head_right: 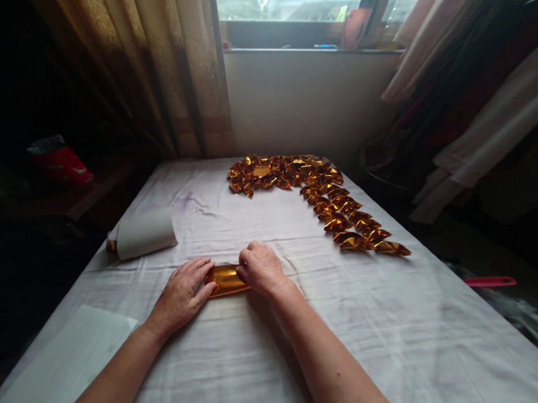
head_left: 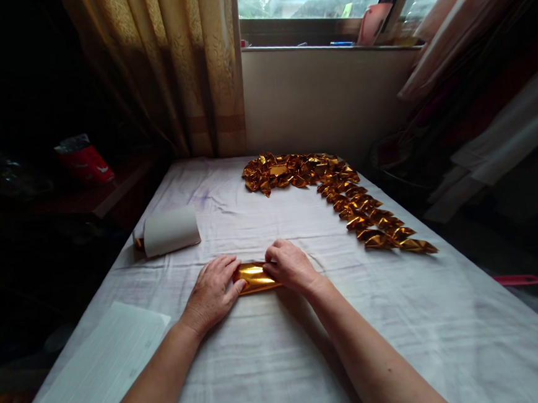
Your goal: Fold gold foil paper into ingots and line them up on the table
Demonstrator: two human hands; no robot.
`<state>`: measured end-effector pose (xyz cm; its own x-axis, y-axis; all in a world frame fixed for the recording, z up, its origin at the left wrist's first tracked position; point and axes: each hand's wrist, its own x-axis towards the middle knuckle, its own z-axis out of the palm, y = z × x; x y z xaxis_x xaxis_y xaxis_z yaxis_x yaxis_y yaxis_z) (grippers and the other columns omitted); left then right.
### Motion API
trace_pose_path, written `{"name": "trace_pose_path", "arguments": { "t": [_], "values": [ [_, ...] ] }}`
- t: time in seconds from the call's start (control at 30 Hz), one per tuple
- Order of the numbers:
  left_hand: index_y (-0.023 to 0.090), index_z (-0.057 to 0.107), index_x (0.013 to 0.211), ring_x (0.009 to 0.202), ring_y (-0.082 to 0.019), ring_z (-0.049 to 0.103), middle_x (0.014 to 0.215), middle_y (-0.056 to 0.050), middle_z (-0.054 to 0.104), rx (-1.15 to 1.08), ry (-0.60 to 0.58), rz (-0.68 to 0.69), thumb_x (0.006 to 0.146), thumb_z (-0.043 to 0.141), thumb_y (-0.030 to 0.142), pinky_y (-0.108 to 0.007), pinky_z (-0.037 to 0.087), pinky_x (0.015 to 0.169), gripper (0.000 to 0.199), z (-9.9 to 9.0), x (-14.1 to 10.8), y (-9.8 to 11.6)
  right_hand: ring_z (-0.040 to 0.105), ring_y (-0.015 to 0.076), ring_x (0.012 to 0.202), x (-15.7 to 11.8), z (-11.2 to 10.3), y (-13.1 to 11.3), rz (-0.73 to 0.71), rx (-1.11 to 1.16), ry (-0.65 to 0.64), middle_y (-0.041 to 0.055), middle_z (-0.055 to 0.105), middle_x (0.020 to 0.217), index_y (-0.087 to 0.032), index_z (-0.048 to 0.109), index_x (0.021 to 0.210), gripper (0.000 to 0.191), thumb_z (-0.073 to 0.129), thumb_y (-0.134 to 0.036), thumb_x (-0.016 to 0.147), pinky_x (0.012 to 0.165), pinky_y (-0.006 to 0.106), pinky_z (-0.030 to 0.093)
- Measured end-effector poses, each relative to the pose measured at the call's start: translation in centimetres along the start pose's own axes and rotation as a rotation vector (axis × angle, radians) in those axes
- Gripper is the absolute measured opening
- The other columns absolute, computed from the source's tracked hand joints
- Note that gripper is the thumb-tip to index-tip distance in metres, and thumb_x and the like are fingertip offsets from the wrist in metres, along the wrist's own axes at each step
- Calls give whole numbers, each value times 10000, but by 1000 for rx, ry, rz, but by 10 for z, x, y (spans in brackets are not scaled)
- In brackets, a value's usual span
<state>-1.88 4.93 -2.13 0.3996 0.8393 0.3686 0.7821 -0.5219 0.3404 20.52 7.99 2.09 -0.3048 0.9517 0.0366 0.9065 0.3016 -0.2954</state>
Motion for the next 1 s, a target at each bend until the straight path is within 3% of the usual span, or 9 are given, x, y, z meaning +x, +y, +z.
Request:
{"name": "trace_pose_path", "arguments": {
  "t": [0.1, 0.27, 0.4, 0.5, 0.67, 0.8, 1.0],
  "values": [
    [198, 592, 1276, 1231, -273, 546, 1298, -97, 639, -5, -12, -52, 910, 526, 400, -480, 407, 1077, 423, 0, 7, 0, 607, 178, 877, 0, -2, 3, -28, 63, -3, 44, 675, 958, -231, 709, 841, 52, 665, -254, 823, 716, 246, 405],
    [205, 672, 1160, 1117, -279, 605, 1163, -82, 702, -82, -119, -206, 865, 567, 459, -446, 448, 998, 403, -11, 33, 6, 533, 124, 632, 1, -14, 6, -13, 216, -49, -25, 638, 694, -237, 678, 782, 73, 631, -242, 837, 575, 220, 323],
    [221, 720, 973, 901, -235, 657, 944, -38, 739, -217, -188, -340, 805, 619, 448, -343, 495, 823, 300, -17, 46, 11, 521, 111, 619, 2, -16, 10, -23, 318, -22, -36, 625, 661, -221, 658, 747, 62, 639, -222, 806, 576, 212, 317],
    [204, 702, 835, 763, -190, 639, 776, -8, 708, -323, -136, -416, 792, 618, 425, -274, 479, 687, 240, -11, 43, 9, 530, 106, 637, 3, -11, 13, -27, 432, 26, -44, 636, 689, -221, 647, 770, 27, 647, -194, 770, 597, 207, 350],
    [193, 686, 780, 725, -172, 612, 723, -5, 673, -415, -2, -420, 778, 632, 421, -261, 469, 668, 235, 0, 32, 4, 571, 111, 675, 4, -1, 23, -9, 712, -17, -35, 678, 794, -235, 636, 1018, 267, 653, -225, 752, 636, 217, 425],
    [201, 693, 763, 732, -183, 605, 718, -9, 672, -401, 46, -421, 757, 647, 416, -289, 465, 702, 220, -2, 32, 6, 594, 126, 712, 5, 3, 32, 39, 843, -93, -4, 680, 796, -198, 668, 894, 165, 650, -279, 751, 636, 224, 456],
    [215, 687, 717, 708, -184, 592, 671, -3, 662, -376, 48, -393, 779, 623, 434, -316, 441, 740, 236, -5, 34, 11, 534, 101, 599, 7, 1, 33, 78, 939, -151, -25, 617, 661, -181, 648, 774, 90, 625, -257, 733, 554, 204, 425]
  ]
}}
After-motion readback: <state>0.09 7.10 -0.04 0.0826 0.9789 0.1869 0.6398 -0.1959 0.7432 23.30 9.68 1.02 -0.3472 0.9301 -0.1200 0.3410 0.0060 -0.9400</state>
